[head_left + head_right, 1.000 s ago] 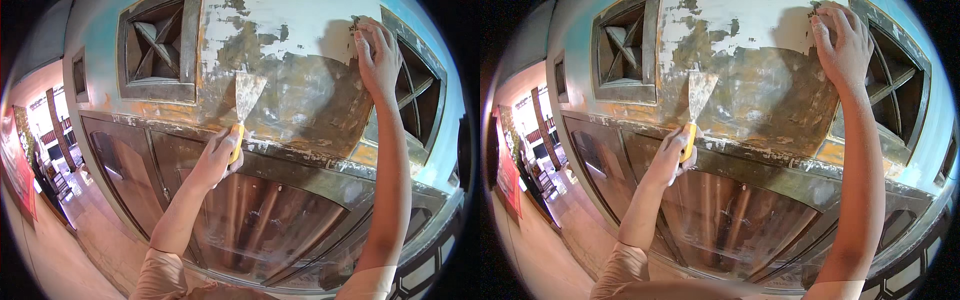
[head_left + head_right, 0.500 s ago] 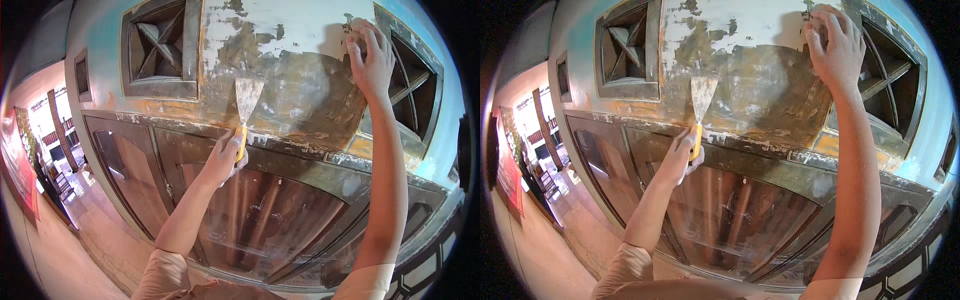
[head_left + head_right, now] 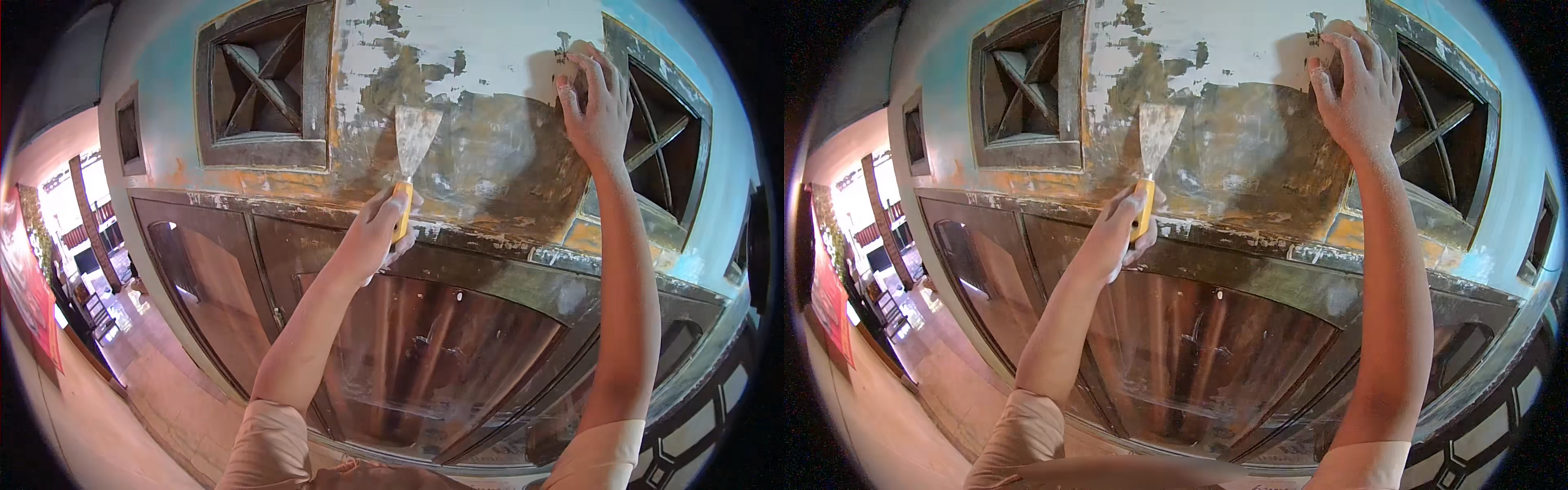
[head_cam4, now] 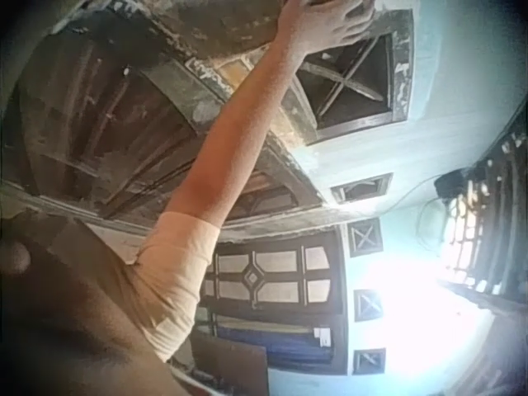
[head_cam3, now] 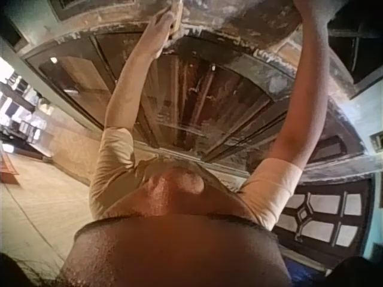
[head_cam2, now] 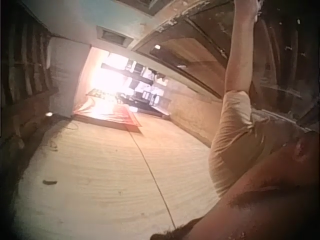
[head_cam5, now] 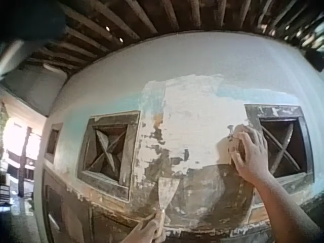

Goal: Patching and smoothing a section of a wall above a wooden cabinet or door frame using a putty knife and filler.

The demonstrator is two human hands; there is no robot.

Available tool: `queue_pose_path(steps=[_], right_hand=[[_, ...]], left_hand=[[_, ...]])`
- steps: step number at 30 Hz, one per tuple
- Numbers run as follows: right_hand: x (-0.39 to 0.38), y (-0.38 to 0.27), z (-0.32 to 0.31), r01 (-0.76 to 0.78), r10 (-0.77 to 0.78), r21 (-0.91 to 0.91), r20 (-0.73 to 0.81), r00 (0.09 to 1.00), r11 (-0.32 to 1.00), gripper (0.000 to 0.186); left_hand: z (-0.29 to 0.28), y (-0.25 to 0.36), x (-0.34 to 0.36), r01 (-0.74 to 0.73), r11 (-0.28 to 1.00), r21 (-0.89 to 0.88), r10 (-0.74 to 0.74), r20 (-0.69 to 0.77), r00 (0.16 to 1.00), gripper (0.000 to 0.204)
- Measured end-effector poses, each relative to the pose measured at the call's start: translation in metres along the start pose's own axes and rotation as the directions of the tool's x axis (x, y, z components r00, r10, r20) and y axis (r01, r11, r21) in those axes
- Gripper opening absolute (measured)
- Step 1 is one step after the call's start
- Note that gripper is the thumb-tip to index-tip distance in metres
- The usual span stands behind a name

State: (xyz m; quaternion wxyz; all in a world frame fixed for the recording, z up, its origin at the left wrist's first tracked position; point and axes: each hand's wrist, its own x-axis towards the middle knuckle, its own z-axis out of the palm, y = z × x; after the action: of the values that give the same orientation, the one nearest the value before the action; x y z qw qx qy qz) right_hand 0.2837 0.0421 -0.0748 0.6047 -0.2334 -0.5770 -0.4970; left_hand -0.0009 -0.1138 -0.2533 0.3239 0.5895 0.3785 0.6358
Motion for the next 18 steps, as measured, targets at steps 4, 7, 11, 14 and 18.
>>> queue_pose_path(steps=[4,7,11,14,18], right_hand=[[-0.002,-0.006,-0.002,0.001,-0.001,-0.016,0.020,1.000,1.000,0.045],[-0.005,-0.001,-0.009,-0.001,0.002,-0.020,0.052,0.999,1.000,0.045],[-0.011,-0.007,-0.012,0.010,-0.008,-0.031,0.065,0.998,0.999,0.046],[-0.017,-0.010,-0.012,-0.004,0.008,-0.043,0.091,0.996,0.999,0.049],[-0.023,-0.006,-0.011,0.004,-0.002,-0.021,0.084,0.996,1.000,0.051]], left_hand=[[-0.001,-0.005,-0.003,-0.035,0.999,-0.038,0.034,-0.006,0.999,0.038],[-0.015,-0.039,-0.031,-0.026,0.999,0.027,0.027,-0.048,0.998,0.038],[-0.027,-0.050,-0.053,0.033,0.998,-0.060,-0.042,-0.155,0.987,0.038],[-0.036,-0.030,-0.039,0.032,0.999,0.007,-0.031,-0.163,0.986,0.037],[-0.044,-0.024,-0.027,-0.012,0.999,-0.036,0.008,-0.130,0.991,0.036]])
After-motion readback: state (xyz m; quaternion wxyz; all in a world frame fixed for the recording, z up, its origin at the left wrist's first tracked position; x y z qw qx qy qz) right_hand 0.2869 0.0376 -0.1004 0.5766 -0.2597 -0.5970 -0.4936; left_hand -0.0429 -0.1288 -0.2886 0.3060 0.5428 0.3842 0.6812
